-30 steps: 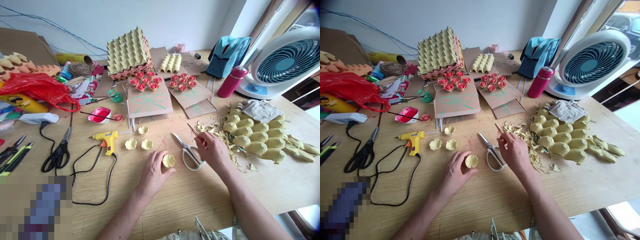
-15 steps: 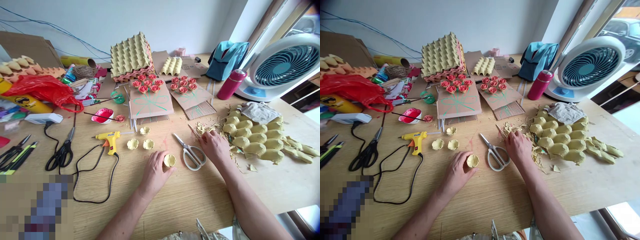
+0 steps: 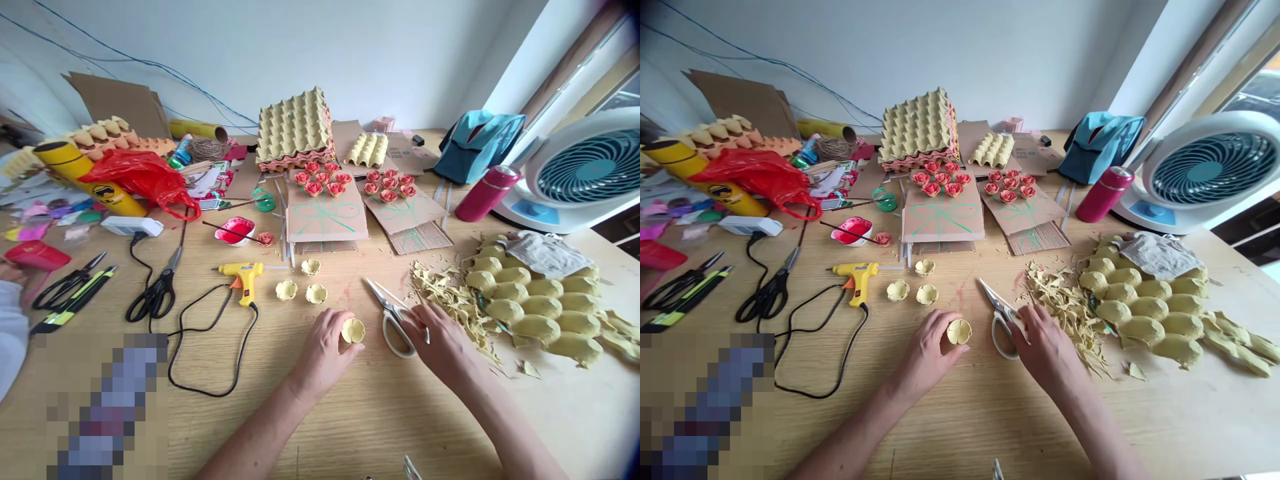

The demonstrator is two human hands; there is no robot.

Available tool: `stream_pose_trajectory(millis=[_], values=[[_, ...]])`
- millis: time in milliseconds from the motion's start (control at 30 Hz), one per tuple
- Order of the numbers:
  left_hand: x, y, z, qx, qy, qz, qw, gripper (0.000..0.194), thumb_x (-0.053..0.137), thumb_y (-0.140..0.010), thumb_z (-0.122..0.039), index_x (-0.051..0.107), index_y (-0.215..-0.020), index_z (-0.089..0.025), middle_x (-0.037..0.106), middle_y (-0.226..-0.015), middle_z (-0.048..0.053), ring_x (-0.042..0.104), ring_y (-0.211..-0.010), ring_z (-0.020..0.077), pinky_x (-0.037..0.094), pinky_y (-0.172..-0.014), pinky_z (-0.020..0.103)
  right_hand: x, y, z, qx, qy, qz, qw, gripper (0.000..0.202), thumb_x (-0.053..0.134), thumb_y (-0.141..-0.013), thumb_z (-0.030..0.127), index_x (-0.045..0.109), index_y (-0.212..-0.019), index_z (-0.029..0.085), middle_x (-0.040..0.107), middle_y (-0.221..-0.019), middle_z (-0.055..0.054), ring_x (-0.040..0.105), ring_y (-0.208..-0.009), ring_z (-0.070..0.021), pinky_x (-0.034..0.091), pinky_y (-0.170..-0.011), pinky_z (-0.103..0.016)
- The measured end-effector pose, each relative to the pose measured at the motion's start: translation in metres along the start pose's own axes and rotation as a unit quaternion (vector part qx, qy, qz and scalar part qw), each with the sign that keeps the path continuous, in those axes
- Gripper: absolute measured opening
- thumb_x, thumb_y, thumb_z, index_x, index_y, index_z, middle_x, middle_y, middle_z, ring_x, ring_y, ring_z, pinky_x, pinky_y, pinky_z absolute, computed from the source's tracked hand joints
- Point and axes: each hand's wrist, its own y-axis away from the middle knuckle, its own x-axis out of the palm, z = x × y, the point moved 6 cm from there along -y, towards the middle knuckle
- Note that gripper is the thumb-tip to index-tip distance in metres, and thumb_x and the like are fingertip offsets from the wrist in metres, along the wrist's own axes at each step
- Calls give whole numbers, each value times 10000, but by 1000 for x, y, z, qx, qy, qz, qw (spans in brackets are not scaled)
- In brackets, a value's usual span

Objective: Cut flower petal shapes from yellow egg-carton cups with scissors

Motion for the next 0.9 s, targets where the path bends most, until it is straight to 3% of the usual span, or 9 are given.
stream_pose_trajectory(millis=[133,267,567,900], values=[[0,2,-1,6,28,-4,1000,518,796,-751,-80,556,-1180,-246,639,-1107,55,626,-1051,255,544,-945,426,11,20,-3,33,23,8,999,237,560,-926,475,587,-913,239,623,-853,-50,627,-634,-211,387,-499,-285],[1,3,-1,8,34,-4,999,506,787,-750,-75,559,-1168,-247,628,-1097,48,623,-1042,246,550,-939,426,19,19,-3,57,27,10,998,230,555,-908,466,602,-889,242,646,-858,-51,632,-611,-207,378,-493,-285],[1,2,0,0,39,-4,999,499,773,-753,-54,557,-1164,-237,628,-1108,54,626,-1063,245,546,-953,422,8,12,-7,44,-27,21,998,298,508,-953,500,562,-809,245,653,-740,-34,620,-607,-195,442,-549,-294],[0,1,-1,-5,51,6,999,530,759,-768,-26,538,-1204,-230,623,-1150,67,609,-1097,244,523,-985,431,11,29,1,59,-20,-8,998,281,468,-963,481,570,-860,241,657,-806,-47,656,-625,-222,432,-535,-314]])
